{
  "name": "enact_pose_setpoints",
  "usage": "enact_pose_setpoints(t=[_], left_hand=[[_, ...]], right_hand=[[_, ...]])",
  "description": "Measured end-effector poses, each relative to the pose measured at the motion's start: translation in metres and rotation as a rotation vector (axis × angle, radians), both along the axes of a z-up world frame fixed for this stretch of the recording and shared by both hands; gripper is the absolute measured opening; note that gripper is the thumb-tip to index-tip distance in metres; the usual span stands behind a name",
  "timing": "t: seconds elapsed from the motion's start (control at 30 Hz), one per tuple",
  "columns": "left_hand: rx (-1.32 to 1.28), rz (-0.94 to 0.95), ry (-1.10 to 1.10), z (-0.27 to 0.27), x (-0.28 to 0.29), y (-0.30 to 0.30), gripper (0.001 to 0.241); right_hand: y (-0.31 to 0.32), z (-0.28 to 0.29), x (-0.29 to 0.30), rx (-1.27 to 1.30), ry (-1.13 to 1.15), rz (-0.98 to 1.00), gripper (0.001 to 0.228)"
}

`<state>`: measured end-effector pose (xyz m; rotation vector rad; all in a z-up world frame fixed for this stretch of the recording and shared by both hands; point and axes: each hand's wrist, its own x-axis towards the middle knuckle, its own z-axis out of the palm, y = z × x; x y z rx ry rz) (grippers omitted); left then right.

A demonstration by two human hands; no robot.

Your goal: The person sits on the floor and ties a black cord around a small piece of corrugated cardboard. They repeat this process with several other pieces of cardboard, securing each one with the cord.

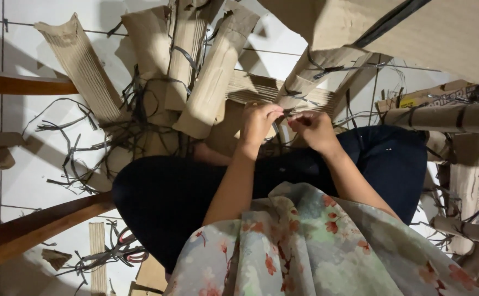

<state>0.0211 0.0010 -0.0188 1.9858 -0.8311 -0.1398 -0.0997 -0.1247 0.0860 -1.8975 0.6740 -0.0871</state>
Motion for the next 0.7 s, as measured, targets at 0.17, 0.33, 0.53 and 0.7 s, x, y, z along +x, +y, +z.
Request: enact_pose_setpoints(t=[0.17,0.33,0.53,0.7], left_hand=[[-0.075,-0.053,-0.239,-0.029,0.001,0.004,0.024],[-0.119,-0.08,-0.264,-0.028,0.0,0.012,0.015],[-0.042,-0.032,-0.341,-0.016,0.0,0.013,0.018],[-0.291,0.072,-0.075,-0.014,0.0,0.007,0.013]], right_hand=[[0.011,-0.005,0.007,-0.048,-0.152,0.042,0.008],[0.029,0.001,0.008,-0.409,-0.306,0.089,0.022],[0.009,-0.085,0.005,-1.127,-0.221,0.175,0.02],[0.01,-0.084,0.01,-1.18,-0.291,0.108,0.014]])
